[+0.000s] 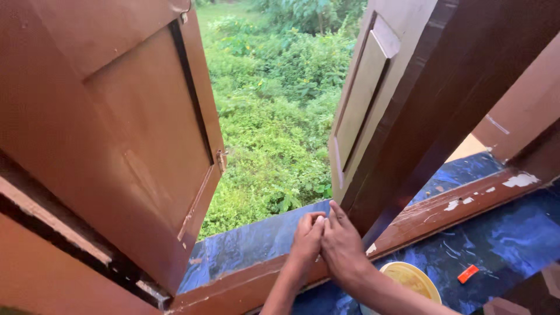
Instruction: The person sands the wooden window frame and sash using a sanding block. They work on the top, side, and bottom sections of the frame, as well as the edges of the open window sash, smoothing the surface.
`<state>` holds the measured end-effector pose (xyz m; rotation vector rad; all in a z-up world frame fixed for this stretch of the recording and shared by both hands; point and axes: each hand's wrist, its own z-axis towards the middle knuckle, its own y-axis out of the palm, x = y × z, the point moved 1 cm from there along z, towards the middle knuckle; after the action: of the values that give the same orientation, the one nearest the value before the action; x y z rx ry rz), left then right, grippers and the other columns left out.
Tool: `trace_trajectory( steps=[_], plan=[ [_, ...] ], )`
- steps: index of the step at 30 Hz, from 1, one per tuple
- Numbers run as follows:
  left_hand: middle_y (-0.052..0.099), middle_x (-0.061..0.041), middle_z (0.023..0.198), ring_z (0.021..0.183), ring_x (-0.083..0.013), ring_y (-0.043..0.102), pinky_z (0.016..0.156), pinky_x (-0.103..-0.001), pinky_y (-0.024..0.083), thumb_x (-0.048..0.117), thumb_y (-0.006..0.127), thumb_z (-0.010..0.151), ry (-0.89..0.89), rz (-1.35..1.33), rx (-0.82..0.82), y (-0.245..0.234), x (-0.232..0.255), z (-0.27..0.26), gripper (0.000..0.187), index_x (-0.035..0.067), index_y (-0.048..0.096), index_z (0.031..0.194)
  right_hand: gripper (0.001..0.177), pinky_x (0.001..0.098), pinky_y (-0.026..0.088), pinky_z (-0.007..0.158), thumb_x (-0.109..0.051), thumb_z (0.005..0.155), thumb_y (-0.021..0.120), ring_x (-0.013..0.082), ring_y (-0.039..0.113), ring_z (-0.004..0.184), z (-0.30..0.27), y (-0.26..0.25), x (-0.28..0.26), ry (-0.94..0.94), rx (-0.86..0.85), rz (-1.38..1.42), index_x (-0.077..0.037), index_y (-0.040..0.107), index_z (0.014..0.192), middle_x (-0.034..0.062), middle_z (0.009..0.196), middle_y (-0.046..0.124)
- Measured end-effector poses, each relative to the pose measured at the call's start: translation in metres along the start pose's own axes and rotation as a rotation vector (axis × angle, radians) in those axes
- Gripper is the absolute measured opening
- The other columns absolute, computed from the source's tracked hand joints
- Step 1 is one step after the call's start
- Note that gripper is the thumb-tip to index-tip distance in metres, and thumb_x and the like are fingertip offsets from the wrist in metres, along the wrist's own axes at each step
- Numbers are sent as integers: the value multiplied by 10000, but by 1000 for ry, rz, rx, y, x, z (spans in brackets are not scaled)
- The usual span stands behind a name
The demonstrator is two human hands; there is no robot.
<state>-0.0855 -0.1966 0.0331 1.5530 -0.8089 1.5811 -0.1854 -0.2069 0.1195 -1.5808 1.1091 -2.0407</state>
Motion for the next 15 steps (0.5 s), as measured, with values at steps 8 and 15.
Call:
trace_trajectory(
  steps=[8,15],
  plan=[
    [638,-61,982,849,-117,604,748,-261,512,151,512,987,-7,-531,-150,28,168,0,254,11,602,1179,497,554,139,1220,-230,717,618,460,461,1371,-17,-133,94,82,90,-60,52,747,1106,284,1254,643],
    [625,-70,997,880,-106,581,793,-246,492,86,521,994,286,-636,-193,38,262,7,193,-1,619,1136,432,566,161,1210,-190,709,649,406,495,1351,-18,-204,159,235,289,-87,10,776,1070,183,1180,683]
  ],
)
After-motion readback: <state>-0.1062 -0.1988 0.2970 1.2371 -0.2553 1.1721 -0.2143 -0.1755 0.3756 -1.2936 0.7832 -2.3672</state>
